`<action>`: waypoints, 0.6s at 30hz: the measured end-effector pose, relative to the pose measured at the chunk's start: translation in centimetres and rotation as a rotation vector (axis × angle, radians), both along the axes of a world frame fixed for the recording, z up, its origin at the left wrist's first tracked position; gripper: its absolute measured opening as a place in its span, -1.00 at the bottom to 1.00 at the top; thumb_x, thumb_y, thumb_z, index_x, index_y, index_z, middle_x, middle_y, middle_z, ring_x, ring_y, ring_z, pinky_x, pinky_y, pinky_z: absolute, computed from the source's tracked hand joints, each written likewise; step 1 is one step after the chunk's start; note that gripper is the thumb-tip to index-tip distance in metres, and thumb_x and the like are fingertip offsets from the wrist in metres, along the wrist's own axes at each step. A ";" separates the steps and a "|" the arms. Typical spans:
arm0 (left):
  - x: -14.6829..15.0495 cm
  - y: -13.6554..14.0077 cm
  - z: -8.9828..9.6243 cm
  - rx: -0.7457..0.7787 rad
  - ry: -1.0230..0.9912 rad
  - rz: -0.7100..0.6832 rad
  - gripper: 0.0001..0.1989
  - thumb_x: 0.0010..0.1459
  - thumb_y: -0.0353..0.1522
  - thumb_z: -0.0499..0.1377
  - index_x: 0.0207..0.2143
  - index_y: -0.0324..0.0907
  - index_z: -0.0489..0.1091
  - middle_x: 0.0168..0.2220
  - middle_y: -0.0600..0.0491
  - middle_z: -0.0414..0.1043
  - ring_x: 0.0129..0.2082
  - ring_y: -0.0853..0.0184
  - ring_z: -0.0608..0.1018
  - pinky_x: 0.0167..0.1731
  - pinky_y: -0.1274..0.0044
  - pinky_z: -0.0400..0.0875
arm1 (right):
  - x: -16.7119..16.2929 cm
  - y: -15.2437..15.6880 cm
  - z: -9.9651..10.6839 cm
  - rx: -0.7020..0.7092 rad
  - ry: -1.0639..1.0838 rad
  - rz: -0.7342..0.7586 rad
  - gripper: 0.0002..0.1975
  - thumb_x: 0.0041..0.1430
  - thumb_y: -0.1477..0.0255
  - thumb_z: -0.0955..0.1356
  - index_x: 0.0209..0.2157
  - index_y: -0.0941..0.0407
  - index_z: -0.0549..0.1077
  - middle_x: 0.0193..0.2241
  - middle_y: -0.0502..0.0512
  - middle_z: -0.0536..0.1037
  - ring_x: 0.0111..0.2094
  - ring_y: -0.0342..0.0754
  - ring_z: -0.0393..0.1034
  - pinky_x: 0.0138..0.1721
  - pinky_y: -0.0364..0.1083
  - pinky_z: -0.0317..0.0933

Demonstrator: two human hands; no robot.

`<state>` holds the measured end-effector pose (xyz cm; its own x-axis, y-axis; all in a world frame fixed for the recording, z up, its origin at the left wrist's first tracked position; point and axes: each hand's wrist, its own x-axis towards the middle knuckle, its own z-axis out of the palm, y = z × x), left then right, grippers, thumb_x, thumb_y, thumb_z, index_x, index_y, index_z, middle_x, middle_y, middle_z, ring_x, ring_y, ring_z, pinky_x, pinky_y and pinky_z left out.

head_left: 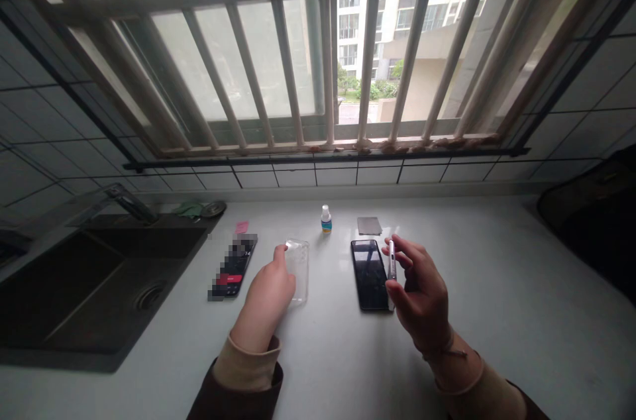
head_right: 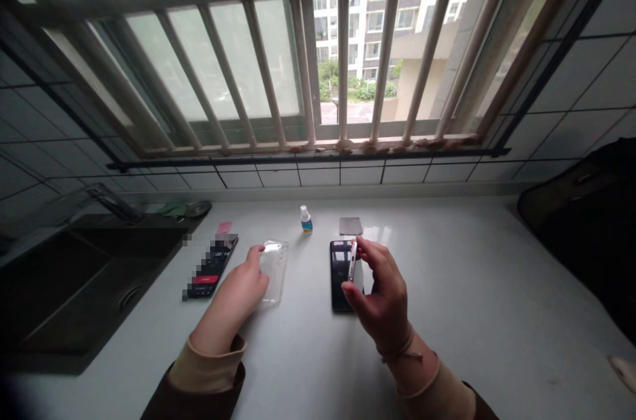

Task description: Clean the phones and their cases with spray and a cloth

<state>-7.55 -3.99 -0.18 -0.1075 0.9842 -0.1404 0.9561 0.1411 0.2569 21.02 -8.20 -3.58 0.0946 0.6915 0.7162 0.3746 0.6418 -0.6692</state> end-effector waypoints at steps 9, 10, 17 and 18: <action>-0.3 0.2 -0.7 -0.017 0.244 0.138 -0.69 0.30 -0.62 -0.05 -0.06 -0.35 0.43 -0.17 -0.34 0.62 -0.10 0.01 0.69 -0.22 0.41 0.46 | -0.2 0.0 -0.1 -0.025 0.098 0.075 -0.37 0.36 0.12 0.44 0.35 0.05 0.37 0.17 0.33 0.43 0.11 0.25 0.49 0.13 0.30 0.47; -0.4 0.1 -0.8 -0.017 0.260 0.134 -0.69 0.30 -0.61 -0.06 -0.07 -0.34 0.44 -0.17 -0.34 0.62 -0.11 0.02 0.70 -0.23 0.40 0.47 | -0.2 0.0 0.0 -0.023 0.093 0.077 -0.37 0.36 0.12 0.44 0.35 0.05 0.37 0.16 0.33 0.44 0.10 0.24 0.50 0.12 0.29 0.48; -0.4 -0.1 -1.0 -0.021 0.287 0.087 -0.72 0.31 -0.57 0.00 -0.11 -0.32 0.51 -0.17 -0.30 0.62 -0.09 0.03 0.67 -0.16 0.39 0.47 | -0.5 0.0 0.4 0.033 -0.007 0.067 -0.34 0.36 0.09 0.44 0.36 0.08 0.36 0.17 0.34 0.46 0.11 0.24 0.47 0.07 0.23 0.51; -0.3 0.0 -0.8 0.019 0.278 0.093 -0.75 0.32 -0.53 0.05 -0.11 -0.32 0.51 -0.15 -0.31 0.61 -0.06 0.00 0.66 -0.14 0.37 0.46 | -0.5 0.1 0.5 0.048 -0.030 0.069 -0.33 0.37 0.08 0.43 0.37 0.08 0.34 0.17 0.35 0.46 0.13 0.25 0.46 0.08 0.24 0.50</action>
<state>-7.80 -3.95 -1.02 -0.2294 0.9705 -0.0742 0.9733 0.2293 -0.0099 20.54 -8.14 -3.03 0.0258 0.6601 0.7507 0.3481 0.6980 -0.6258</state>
